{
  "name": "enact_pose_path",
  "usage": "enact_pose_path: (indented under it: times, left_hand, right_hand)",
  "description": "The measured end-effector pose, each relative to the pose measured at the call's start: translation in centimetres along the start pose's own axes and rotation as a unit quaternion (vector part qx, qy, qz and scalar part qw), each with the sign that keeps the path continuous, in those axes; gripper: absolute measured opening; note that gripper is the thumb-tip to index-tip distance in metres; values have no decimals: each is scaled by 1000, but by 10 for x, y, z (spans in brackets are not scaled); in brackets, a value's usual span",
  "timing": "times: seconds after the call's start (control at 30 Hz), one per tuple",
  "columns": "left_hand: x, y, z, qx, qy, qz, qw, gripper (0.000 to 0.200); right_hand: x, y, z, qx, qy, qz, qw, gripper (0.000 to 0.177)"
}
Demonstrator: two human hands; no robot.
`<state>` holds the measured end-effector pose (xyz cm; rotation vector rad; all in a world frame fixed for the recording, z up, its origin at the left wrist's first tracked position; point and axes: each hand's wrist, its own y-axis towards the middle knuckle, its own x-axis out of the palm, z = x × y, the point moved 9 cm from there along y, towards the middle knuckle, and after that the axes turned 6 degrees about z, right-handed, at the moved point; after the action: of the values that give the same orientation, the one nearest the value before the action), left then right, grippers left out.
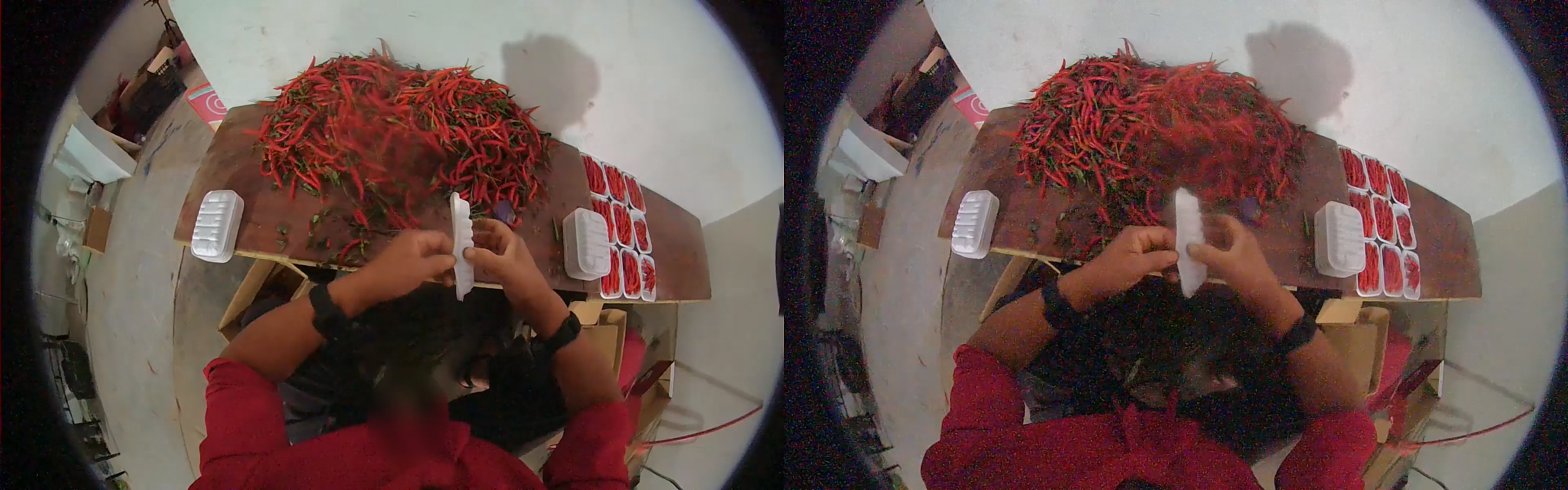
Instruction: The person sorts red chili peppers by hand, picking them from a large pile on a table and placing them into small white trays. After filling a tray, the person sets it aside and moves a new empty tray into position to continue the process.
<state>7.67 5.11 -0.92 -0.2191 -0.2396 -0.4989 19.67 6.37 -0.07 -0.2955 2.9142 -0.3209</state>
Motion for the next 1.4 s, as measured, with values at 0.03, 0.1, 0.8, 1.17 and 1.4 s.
enact_pose_path:
  times: [0.03, 0.1, 0.8, 1.17, 1.4]
  left_hand:
    - [1, 1, 0, -2, 7, -8, 1000, 14]
    - [1, 3, 0, -4, 14, -16, 1000, 14]
    - [-19, 3, 13, 16, 95, 66, 993, 19]
    - [-28, 4, 32, 182, 293, 144, 928, 36]
    - [-29, 16, 13, 157, 316, 122, 928, 47]
  right_hand:
    - [-1, 1, 1, 1, -2, -2, 1000, 59]
    - [-3, 3, 5, 2, -2, -4, 1000, 60]
    - [-15, 0, -9, -102, -193, 84, 972, 65]
    - [15, 6, 19, 9, 99, -85, 991, 60]
    - [18, 7, 32, 47, 151, -81, 984, 61]
